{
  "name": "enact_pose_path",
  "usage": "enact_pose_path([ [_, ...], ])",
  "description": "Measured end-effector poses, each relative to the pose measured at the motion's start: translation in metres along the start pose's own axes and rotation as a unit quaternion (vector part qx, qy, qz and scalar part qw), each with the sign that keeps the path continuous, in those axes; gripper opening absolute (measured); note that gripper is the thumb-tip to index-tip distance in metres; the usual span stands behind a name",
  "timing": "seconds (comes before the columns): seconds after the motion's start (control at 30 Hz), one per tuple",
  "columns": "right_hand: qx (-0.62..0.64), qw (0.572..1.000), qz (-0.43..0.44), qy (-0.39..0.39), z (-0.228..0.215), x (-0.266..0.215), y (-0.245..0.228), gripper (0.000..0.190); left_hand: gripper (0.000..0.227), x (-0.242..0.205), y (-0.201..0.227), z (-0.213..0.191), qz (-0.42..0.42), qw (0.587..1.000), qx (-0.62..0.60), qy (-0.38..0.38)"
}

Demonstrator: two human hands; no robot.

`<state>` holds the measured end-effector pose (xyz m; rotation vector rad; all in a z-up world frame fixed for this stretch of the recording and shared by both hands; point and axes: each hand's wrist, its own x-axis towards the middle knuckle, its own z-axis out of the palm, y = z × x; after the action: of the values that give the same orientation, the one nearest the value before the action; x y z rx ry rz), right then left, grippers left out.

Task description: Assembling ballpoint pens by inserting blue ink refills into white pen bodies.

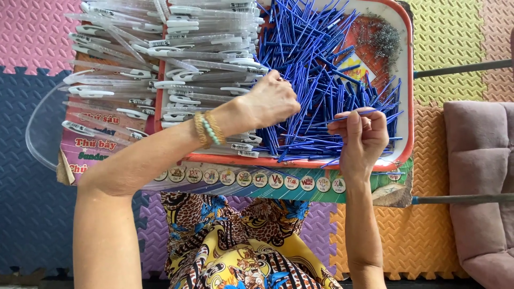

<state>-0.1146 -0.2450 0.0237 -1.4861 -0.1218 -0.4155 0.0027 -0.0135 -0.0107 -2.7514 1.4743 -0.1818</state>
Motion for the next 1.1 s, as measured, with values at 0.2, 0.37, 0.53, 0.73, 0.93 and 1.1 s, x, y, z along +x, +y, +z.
enact_pose_path([
  [0.2,0.004,0.999,-0.049,0.003,0.011,-0.005,-0.011,0.016,0.013,-0.027,-0.020,-0.042,-0.046,0.977,-0.205,0.043],
  [0.37,-0.005,0.997,-0.074,0.000,0.011,-0.008,-0.009,0.016,0.013,-0.036,-0.015,-0.063,-0.051,0.959,-0.269,0.075],
  [0.53,-0.017,0.996,-0.085,0.000,0.014,-0.008,-0.008,0.015,0.013,-0.036,-0.012,-0.064,-0.047,0.953,-0.282,0.095],
  [0.73,0.004,0.995,-0.096,0.022,0.011,-0.008,-0.008,0.016,0.012,-0.039,-0.013,-0.065,-0.050,0.946,-0.308,0.088],
  [0.93,-0.008,0.996,-0.086,0.009,0.024,-0.011,-0.010,0.018,0.012,-0.043,-0.009,-0.072,-0.049,0.934,-0.341,0.096],
  [1.1,0.015,0.997,-0.072,0.011,0.027,-0.012,-0.010,0.019,0.012,-0.048,-0.004,-0.091,-0.052,0.899,-0.423,0.102],
])
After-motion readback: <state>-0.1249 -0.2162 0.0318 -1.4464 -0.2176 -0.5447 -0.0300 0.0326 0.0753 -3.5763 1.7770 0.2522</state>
